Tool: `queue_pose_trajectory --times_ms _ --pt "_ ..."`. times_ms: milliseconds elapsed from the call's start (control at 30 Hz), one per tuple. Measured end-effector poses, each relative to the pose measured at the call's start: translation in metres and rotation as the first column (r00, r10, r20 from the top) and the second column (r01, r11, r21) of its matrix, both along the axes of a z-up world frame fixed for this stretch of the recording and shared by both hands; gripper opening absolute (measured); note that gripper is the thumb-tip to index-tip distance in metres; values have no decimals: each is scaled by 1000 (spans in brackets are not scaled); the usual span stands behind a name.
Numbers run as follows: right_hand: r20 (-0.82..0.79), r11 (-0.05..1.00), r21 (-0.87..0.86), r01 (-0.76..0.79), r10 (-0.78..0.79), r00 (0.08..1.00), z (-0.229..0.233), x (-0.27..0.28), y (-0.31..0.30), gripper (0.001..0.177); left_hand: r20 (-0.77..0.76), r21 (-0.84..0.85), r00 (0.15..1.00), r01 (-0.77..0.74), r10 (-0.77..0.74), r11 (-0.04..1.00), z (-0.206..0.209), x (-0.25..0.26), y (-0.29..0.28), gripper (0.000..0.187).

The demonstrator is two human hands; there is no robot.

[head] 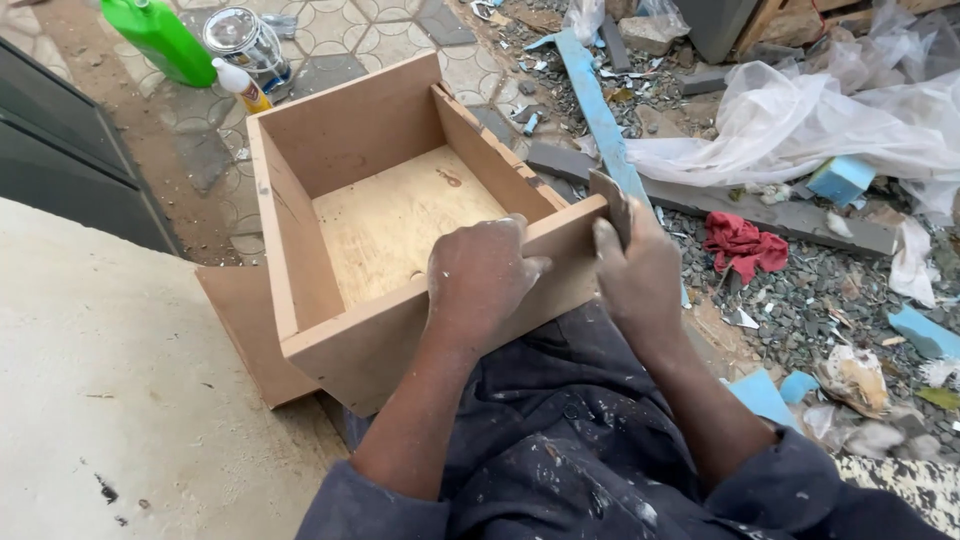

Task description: Sanding the edges and corners of a wooden box to smooth the surface using sandpaper.

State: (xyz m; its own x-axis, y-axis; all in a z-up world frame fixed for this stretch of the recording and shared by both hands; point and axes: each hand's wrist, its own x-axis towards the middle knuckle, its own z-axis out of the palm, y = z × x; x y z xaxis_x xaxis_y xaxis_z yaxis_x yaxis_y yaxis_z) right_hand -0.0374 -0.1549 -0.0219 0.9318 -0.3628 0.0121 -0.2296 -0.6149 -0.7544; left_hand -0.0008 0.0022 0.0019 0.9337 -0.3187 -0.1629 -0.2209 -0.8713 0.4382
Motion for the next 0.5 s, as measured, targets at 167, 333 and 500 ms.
queue_pose_trajectory --times_ms 167,333,500 --pt "-269 990 -101 -98 67 961 -52 -16 -23 37 -10 24 1000 -8 8 1000 0 0 -1 18" --pt "-95 1000 -1 -15 15 995 8 -2 -11 26 -9 -8 1000 -10 10 1000 -3 -2 1 18" --pt "-342 981 -122 -149 99 934 -95 -13 -44 33 37 -22 999 -31 31 999 -12 2 2 16"
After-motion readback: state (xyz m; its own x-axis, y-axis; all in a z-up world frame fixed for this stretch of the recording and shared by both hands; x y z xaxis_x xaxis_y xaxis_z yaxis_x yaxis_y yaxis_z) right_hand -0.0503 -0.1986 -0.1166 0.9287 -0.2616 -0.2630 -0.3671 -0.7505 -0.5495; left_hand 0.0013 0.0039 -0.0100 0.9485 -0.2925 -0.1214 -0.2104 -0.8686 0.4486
